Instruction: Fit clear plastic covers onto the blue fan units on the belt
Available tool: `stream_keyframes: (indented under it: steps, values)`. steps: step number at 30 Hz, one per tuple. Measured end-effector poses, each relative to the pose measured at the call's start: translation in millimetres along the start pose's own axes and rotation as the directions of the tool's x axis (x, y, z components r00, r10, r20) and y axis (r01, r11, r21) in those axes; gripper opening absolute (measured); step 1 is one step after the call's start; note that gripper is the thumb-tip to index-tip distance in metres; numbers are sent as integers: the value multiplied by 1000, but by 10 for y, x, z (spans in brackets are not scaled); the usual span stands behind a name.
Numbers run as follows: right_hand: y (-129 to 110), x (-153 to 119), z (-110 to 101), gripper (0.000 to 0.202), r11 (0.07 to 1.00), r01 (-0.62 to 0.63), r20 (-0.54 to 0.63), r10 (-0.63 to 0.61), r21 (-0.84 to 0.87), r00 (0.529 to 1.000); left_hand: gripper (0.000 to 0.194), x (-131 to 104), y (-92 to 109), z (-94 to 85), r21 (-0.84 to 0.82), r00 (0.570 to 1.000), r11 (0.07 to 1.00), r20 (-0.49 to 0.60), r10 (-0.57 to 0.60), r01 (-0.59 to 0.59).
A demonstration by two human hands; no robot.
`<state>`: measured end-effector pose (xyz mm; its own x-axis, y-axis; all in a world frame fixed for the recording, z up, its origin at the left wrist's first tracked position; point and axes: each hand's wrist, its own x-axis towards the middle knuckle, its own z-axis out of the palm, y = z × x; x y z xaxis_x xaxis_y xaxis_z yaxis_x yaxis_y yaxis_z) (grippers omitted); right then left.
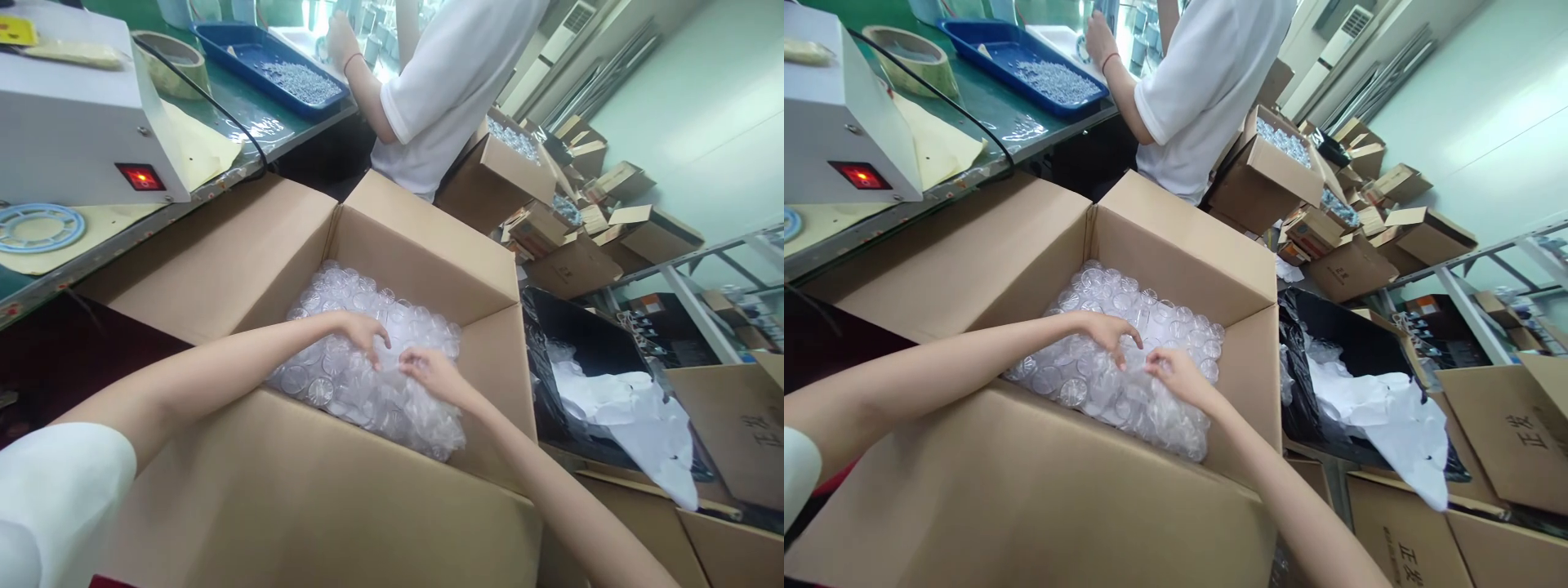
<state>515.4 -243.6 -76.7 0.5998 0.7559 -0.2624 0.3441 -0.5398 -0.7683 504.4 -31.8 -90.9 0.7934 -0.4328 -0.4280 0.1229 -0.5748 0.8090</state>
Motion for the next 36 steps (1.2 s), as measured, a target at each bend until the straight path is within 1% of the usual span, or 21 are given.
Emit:
stream_keyframes:
  steps: [1,3,5,6,8,10,12,14,15,16,18,20,22,23,25,28,31,33,36]
  values:
    - [-57,22,-53,12,1000,17,-59,-16,11,998,49,-8,29,34,-58,1000,998,10,23,-22]
    - [-130,124,-113,15,998,51,-164,-44,40,985,49,-10,88,123,-180,998,982,-11,61,-62]
    - [-142,302,-93,22,993,82,-268,-57,85,962,41,7,135,212,-286,991,952,-106,83,-110]
    - [-126,415,-54,28,989,95,-321,-55,112,945,39,20,149,245,-329,983,935,-165,83,-135]
    - [-68,667,68,46,978,117,-409,-37,171,912,37,53,158,279,-384,957,906,-281,68,-177]
    - [9,913,217,65,966,131,-449,-18,222,893,37,90,142,276,-398,930,894,-363,52,-205]
    - [93,1110,343,75,960,135,-459,-8,246,889,36,131,105,248,-376,907,901,-419,41,-215]
    - [196,1236,388,71,966,122,-452,-5,230,892,33,170,43,193,-326,890,926,-456,24,-191]
    - [261,1275,366,66,973,106,-441,-6,204,897,33,185,0,153,-290,880,943,-475,8,-165]
    - [338,1300,314,59,983,84,-428,-5,165,904,33,193,-52,103,-247,870,960,-493,-8,-131]
    - [531,1313,143,46,998,19,-400,7,60,916,33,190,-179,-19,-145,853,989,-520,-42,-40]
    - [762,1282,-49,40,996,-66,-387,38,-59,921,32,160,-312,-145,-35,851,997,-520,-79,72]
    - [999,1214,-174,42,976,-142,-365,74,-164,928,30,121,-417,-230,69,861,981,-494,-122,179]
    - [1108,1171,-197,43,963,-168,-345,88,-210,935,29,105,-451,-248,118,866,968,-479,-141,222]
    - [1289,1081,-178,43,936,-195,-292,106,-294,951,30,88,-479,-235,209,878,937,-452,-160,279]
    - [1453,973,-111,39,897,-199,-225,115,-395,967,32,96,-442,-135,330,902,896,-403,-151,297]
    - [1529,942,-144,37,856,-209,-195,130,-473,972,33,109,-369,-35,417,928,861,-342,-150,292]
    - [1559,985,-214,40,821,-249,-217,156,-514,964,32,112,-327,-4,458,937,837,-306,-169,300]
    - [1585,1147,-316,41,763,-331,-267,213,-556,940,30,113,-287,-1,507,940,798,-266,-215,326]
